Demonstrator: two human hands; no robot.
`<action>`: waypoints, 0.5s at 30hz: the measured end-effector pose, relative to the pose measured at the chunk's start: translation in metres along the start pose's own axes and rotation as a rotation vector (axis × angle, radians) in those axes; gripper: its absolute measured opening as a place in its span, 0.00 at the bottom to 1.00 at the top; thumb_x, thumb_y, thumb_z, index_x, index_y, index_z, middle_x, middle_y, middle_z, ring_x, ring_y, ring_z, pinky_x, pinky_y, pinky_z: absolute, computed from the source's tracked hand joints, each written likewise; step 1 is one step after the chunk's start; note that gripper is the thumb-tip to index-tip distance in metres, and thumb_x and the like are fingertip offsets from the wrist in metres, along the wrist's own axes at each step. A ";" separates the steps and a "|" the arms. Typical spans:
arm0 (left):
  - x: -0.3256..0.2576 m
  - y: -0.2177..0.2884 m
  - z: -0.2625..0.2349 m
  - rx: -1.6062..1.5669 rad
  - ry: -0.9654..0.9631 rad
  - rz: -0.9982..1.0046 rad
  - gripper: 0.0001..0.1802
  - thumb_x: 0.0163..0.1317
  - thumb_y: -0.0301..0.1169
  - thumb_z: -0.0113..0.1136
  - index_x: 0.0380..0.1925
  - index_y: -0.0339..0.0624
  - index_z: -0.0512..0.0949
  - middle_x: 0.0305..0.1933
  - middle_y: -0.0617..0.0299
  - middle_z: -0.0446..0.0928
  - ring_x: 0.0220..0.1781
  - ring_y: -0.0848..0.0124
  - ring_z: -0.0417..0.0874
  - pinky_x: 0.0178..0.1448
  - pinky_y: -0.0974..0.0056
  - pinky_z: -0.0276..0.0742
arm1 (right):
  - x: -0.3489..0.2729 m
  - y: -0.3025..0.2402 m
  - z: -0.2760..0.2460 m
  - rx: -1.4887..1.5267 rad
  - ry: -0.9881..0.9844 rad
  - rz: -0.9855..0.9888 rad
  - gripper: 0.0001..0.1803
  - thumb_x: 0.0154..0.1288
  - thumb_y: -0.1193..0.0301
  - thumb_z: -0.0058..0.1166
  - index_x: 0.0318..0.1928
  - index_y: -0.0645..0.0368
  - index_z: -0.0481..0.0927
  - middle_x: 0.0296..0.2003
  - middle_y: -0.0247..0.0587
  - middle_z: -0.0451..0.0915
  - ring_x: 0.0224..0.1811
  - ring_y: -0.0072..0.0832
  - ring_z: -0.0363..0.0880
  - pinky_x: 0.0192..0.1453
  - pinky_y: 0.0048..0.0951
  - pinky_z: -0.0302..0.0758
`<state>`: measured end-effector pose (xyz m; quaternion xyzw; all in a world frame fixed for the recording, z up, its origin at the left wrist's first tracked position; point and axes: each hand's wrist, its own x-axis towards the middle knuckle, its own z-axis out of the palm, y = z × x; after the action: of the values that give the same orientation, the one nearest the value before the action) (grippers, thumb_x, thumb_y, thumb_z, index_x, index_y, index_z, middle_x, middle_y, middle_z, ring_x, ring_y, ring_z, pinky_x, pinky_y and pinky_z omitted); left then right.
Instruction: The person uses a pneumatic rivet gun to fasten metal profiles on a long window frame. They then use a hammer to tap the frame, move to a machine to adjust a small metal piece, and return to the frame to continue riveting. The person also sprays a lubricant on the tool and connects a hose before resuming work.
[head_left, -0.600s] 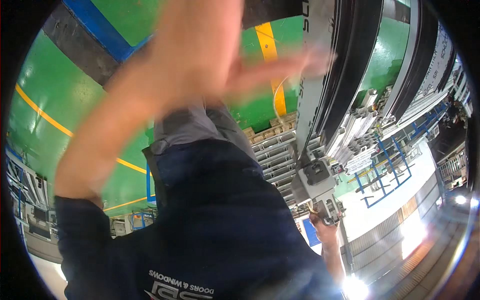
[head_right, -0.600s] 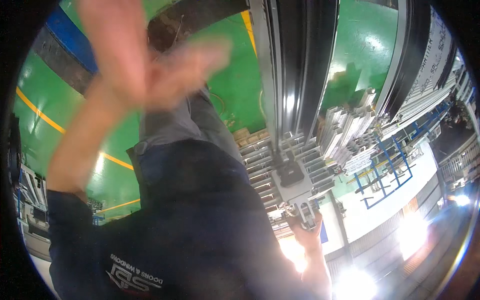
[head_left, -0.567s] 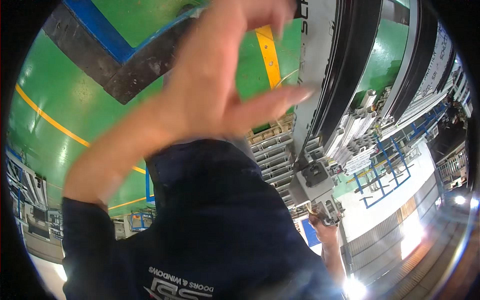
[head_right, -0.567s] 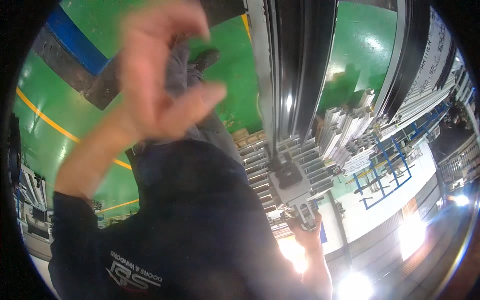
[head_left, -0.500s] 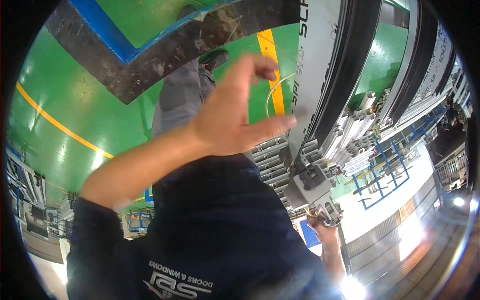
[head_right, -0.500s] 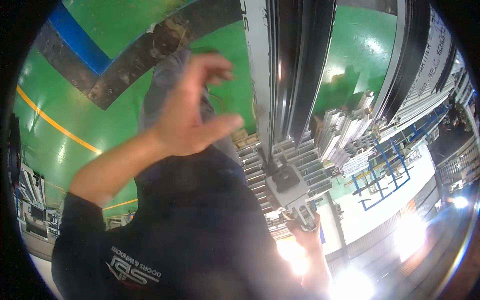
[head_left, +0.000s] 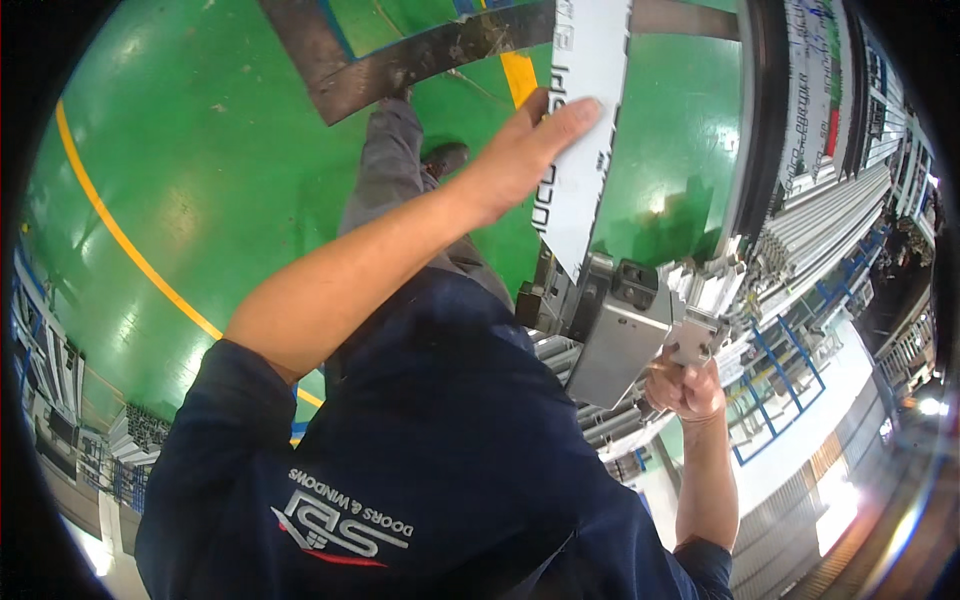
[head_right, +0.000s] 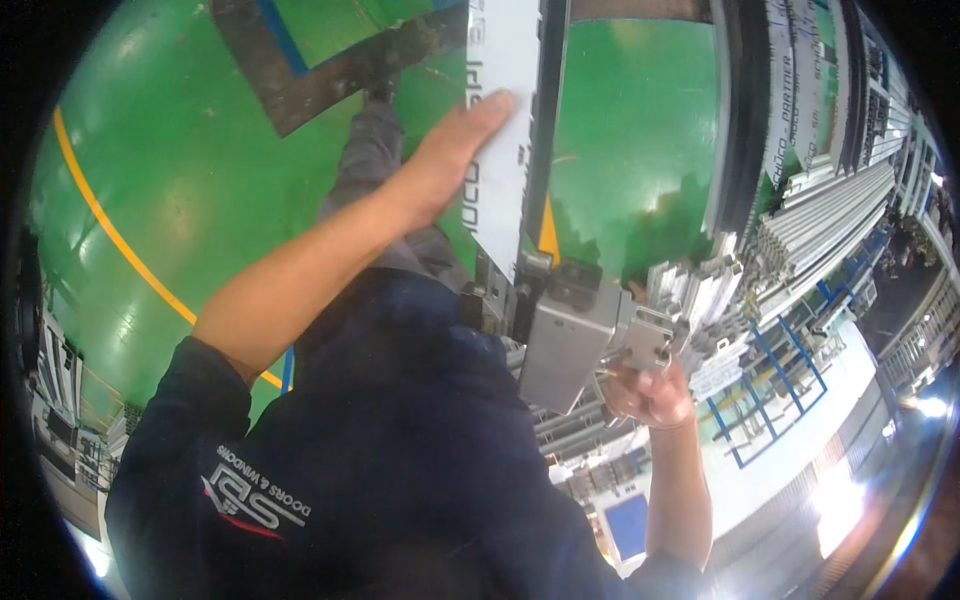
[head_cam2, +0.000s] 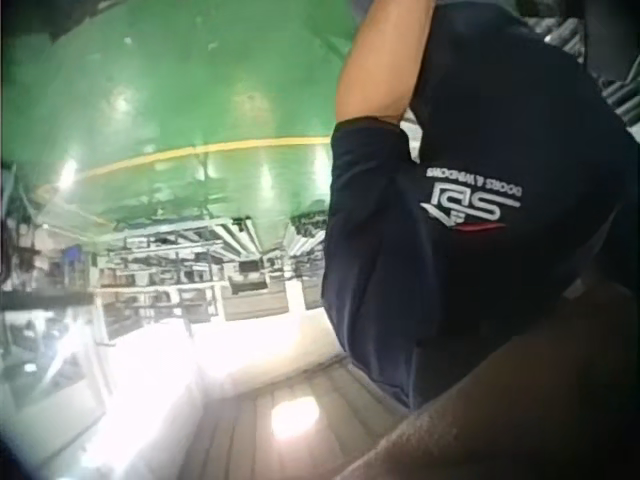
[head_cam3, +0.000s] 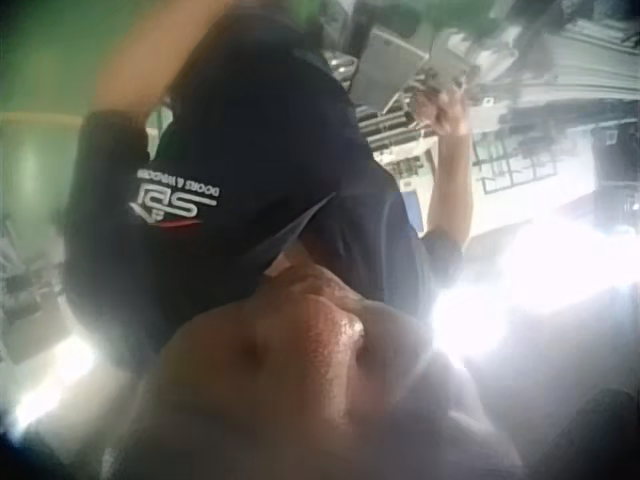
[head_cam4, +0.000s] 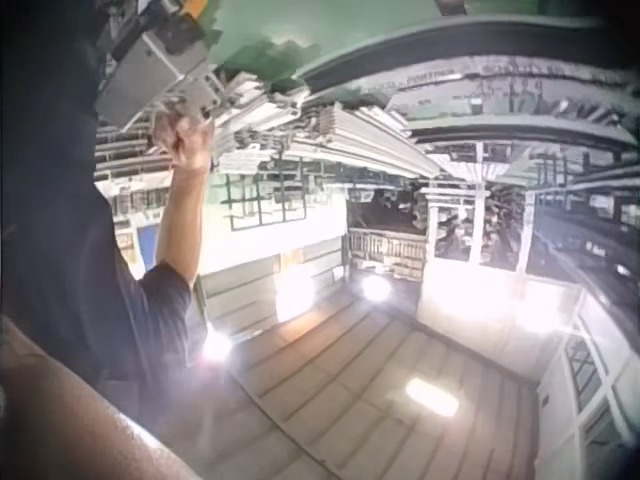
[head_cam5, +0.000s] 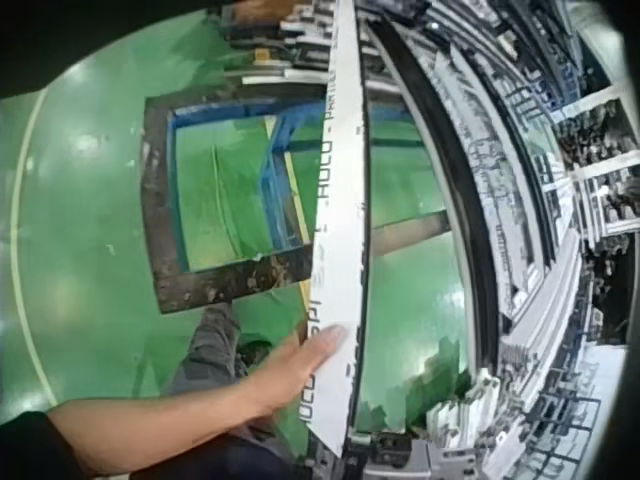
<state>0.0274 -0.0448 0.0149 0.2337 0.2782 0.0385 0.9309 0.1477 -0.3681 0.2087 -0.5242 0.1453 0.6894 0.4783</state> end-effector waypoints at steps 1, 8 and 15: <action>-0.005 0.013 -0.002 0.034 0.008 -0.025 0.43 0.65 0.58 0.64 0.62 0.29 0.67 0.52 0.55 0.80 0.50 0.73 0.82 0.54 0.66 0.80 | 0.002 -0.002 0.008 0.065 0.050 -0.004 0.29 0.69 0.48 0.61 0.51 0.63 0.72 0.23 0.33 0.68 0.15 0.26 0.64 0.19 0.30 0.60; -0.036 0.080 0.013 0.378 0.064 0.025 0.39 0.66 0.59 0.61 0.60 0.33 0.73 0.47 0.58 0.83 0.45 0.73 0.86 0.49 0.65 0.83 | 0.014 -0.013 0.087 -0.132 0.471 -0.217 0.26 0.78 0.47 0.48 0.42 0.62 0.74 0.22 0.35 0.69 0.16 0.28 0.68 0.20 0.29 0.67; -0.040 0.078 0.013 0.337 0.091 0.016 0.32 0.68 0.57 0.60 0.54 0.38 0.77 0.41 0.63 0.83 0.40 0.75 0.86 0.45 0.66 0.83 | 0.024 -0.011 0.103 -0.216 0.545 -0.277 0.27 0.78 0.47 0.47 0.39 0.62 0.74 0.21 0.32 0.68 0.15 0.22 0.65 0.19 0.25 0.63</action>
<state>0.0049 0.0114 0.0799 0.3869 0.3207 0.0093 0.8645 0.0965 -0.2780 0.2331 -0.7520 0.1212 0.4636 0.4525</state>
